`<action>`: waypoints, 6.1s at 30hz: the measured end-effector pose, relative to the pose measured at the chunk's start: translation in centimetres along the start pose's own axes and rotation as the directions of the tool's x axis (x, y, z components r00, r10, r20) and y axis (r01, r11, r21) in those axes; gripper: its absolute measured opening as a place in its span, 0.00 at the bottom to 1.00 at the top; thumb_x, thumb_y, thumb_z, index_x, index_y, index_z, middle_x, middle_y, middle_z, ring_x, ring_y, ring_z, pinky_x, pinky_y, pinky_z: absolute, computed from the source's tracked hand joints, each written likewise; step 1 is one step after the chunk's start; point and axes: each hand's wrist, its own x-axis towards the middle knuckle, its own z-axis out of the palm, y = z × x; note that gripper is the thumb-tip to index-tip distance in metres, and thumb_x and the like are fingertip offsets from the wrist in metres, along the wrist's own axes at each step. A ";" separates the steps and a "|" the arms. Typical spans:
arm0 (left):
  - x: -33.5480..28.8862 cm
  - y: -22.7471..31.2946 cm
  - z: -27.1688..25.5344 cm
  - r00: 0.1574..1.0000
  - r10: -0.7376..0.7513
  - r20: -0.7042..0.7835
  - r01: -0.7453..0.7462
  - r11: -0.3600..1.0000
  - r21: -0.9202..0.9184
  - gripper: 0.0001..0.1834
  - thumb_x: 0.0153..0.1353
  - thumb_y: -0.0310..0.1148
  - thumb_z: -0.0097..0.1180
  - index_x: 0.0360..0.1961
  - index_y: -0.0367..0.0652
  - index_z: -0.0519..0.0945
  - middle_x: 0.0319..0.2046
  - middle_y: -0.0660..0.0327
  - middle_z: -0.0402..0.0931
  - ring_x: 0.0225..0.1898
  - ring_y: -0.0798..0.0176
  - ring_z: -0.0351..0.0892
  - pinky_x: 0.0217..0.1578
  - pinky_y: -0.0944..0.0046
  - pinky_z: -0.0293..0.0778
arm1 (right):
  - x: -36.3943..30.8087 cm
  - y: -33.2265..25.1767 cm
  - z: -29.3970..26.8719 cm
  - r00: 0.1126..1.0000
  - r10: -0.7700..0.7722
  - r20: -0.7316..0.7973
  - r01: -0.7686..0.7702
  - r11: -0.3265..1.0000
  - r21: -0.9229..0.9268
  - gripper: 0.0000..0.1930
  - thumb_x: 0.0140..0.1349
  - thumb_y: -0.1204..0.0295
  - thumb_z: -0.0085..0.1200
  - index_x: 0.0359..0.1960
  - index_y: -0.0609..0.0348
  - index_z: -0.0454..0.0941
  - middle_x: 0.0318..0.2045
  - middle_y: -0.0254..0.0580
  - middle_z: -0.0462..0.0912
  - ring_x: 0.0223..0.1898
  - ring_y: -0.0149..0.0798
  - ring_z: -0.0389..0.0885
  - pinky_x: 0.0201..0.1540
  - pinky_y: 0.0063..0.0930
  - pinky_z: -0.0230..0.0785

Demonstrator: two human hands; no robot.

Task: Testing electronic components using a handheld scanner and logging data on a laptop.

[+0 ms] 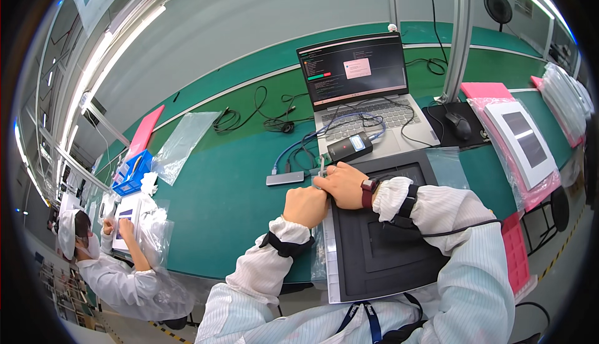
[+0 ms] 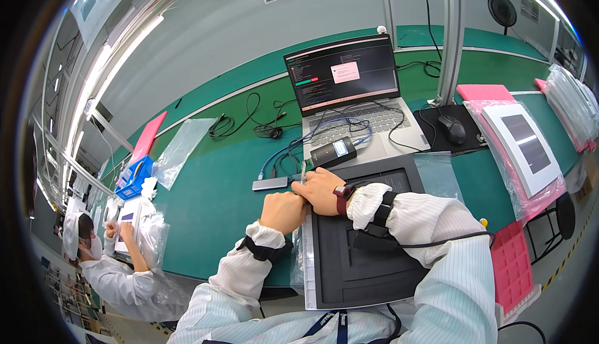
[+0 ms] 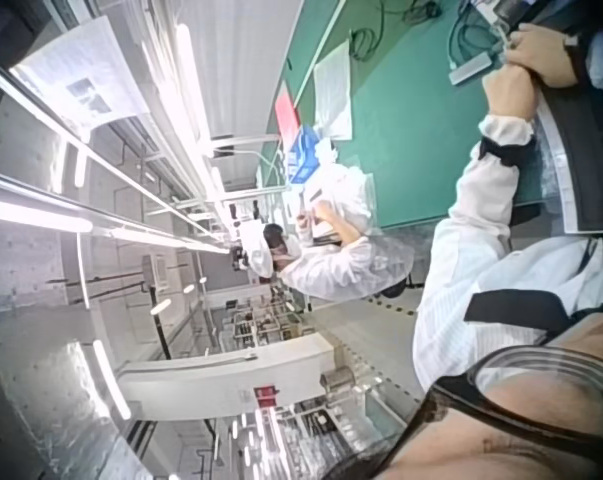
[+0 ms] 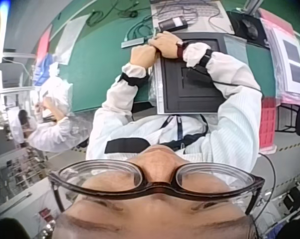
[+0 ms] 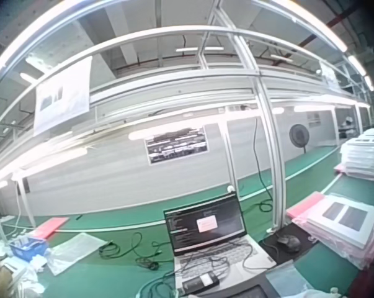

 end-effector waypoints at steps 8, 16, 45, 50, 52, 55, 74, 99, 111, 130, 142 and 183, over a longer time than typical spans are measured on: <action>-0.1 0.0 -0.2 1.000 -0.002 0.010 0.002 0.999 -0.046 0.08 0.46 0.36 0.57 0.19 0.43 0.79 0.17 0.57 0.75 0.18 0.55 0.77 0.19 0.57 0.70 | 0.0 0.1 0.3 1.000 0.030 0.000 -0.030 0.998 0.049 0.17 0.42 0.76 0.53 0.37 0.56 0.68 0.27 0.42 0.78 0.40 0.45 0.75 0.42 0.34 0.62; 0.4 -1.0 -0.3 0.997 -0.066 -0.039 0.061 0.990 -0.124 0.08 0.49 0.35 0.52 0.24 0.46 0.81 0.16 0.55 0.76 0.19 0.53 0.77 0.20 0.56 0.71 | -1.5 1.4 -2.1 0.991 0.033 -0.129 -0.009 0.983 0.182 0.17 0.46 0.79 0.49 0.42 0.60 0.70 0.27 0.50 0.77 0.37 0.51 0.75 0.39 0.43 0.67; 1.8 -6.4 4.8 0.958 -0.012 0.286 0.215 -0.628 -0.748 0.08 0.54 0.24 0.38 0.21 0.37 0.70 0.09 0.72 0.50 0.11 0.75 0.45 0.14 0.71 0.44 | -23.7 21.8 -4.6 0.466 0.690 -0.554 -0.806 0.589 0.055 0.18 0.52 0.65 0.56 0.46 0.52 0.74 0.51 0.47 0.69 0.50 0.53 0.69 0.53 0.39 0.63; 1.7 -6.4 4.8 0.955 -0.007 0.297 0.230 -0.616 -0.753 0.08 0.54 0.24 0.38 0.22 0.37 0.70 0.09 0.72 0.50 0.10 0.76 0.45 0.14 0.71 0.45 | -23.6 21.7 -4.4 0.462 0.696 -0.549 -0.807 0.587 0.065 0.18 0.52 0.64 0.56 0.46 0.52 0.74 0.51 0.47 0.69 0.50 0.52 0.69 0.54 0.39 0.63; 1.6 -6.4 4.9 0.955 -0.004 0.296 0.231 -0.615 -0.754 0.08 0.54 0.24 0.38 0.22 0.37 0.70 0.09 0.72 0.50 0.10 0.76 0.45 0.14 0.71 0.44 | -23.6 21.8 -4.5 0.466 0.696 -0.547 -0.808 0.586 0.058 0.18 0.52 0.64 0.56 0.46 0.52 0.74 0.51 0.47 0.69 0.50 0.52 0.69 0.54 0.39 0.63; 1.6 -6.4 4.9 0.955 0.001 0.297 0.236 -0.607 -0.759 0.08 0.54 0.23 0.38 0.22 0.37 0.70 0.09 0.72 0.50 0.10 0.76 0.45 0.14 0.71 0.44 | -23.8 21.7 -4.4 0.468 0.695 -0.546 -0.811 0.583 0.047 0.19 0.52 0.64 0.56 0.46 0.52 0.74 0.50 0.47 0.70 0.50 0.52 0.69 0.54 0.39 0.63; 1.7 -6.1 4.8 0.955 0.001 0.298 0.241 -0.590 -0.771 0.09 0.57 0.26 0.38 0.23 0.37 0.70 0.09 0.72 0.50 0.11 0.75 0.45 0.15 0.72 0.45 | -23.7 21.5 -4.8 0.462 0.657 -0.596 -0.810 0.586 0.018 0.23 0.51 0.62 0.58 0.49 0.51 0.71 0.48 0.46 0.71 0.48 0.52 0.71 0.51 0.41 0.65; -8.5 13.0 -17.5 0.265 0.675 -0.689 -0.406 -0.570 -0.714 0.26 0.66 0.48 0.38 0.44 0.31 0.72 0.45 0.39 0.69 0.42 0.40 0.71 0.42 0.47 0.68 | -23.2 19.3 -7.1 0.375 0.524 -0.765 -0.783 0.621 0.041 0.20 0.52 0.60 0.58 0.42 0.59 0.74 0.47 0.46 0.73 0.51 0.50 0.69 0.52 0.41 0.61; -9.7 14.1 -18.4 0.027 0.609 -0.793 -0.182 -0.777 -0.603 0.29 0.57 0.55 0.47 0.37 0.35 0.75 0.33 0.50 0.73 0.33 0.47 0.70 0.34 0.53 0.63 | -22.1 -9.1 -20.4 0.904 0.160 0.397 -0.398 0.656 0.641 0.12 0.59 0.63 0.53 0.37 0.59 0.79 0.31 0.39 0.80 0.34 0.35 0.79 0.37 0.26 0.71; -15.6 11.6 -25.6 0.226 0.656 -0.721 -0.378 -0.623 -0.685 0.19 0.62 0.37 0.40 0.16 0.40 0.69 0.16 0.55 0.66 0.21 0.56 0.68 0.27 0.57 0.64 | -23.3 -19.5 -16.6 0.970 -0.205 0.131 0.051 0.697 0.716 0.14 0.59 0.64 0.53 0.41 0.60 0.70 0.39 0.45 0.70 0.41 0.46 0.70 0.43 0.35 0.64; -17.5 12.2 -26.0 0.230 0.660 -0.715 -0.552 -0.517 -0.654 0.15 0.59 0.34 0.42 0.16 0.42 0.70 0.14 0.58 0.66 0.20 0.58 0.68 0.26 0.58 0.64 | -20.2 -20.1 -18.9 0.914 -0.405 -0.017 0.291 0.625 0.724 0.15 0.56 0.61 0.56 0.39 0.58 0.72 0.40 0.41 0.72 0.40 0.43 0.72 0.42 0.34 0.65; -16.3 11.0 -27.1 0.263 0.661 -0.703 -0.617 -0.445 -0.649 0.11 0.50 0.35 0.47 0.15 0.46 0.73 0.13 0.62 0.68 0.20 0.61 0.69 0.27 0.59 0.64 | -24.4 -15.9 -21.6 1.000 0.008 0.025 -0.023 0.714 0.700 0.10 0.47 0.68 0.64 0.28 0.57 0.76 0.31 0.36 0.77 0.29 0.39 0.75 0.30 0.28 0.65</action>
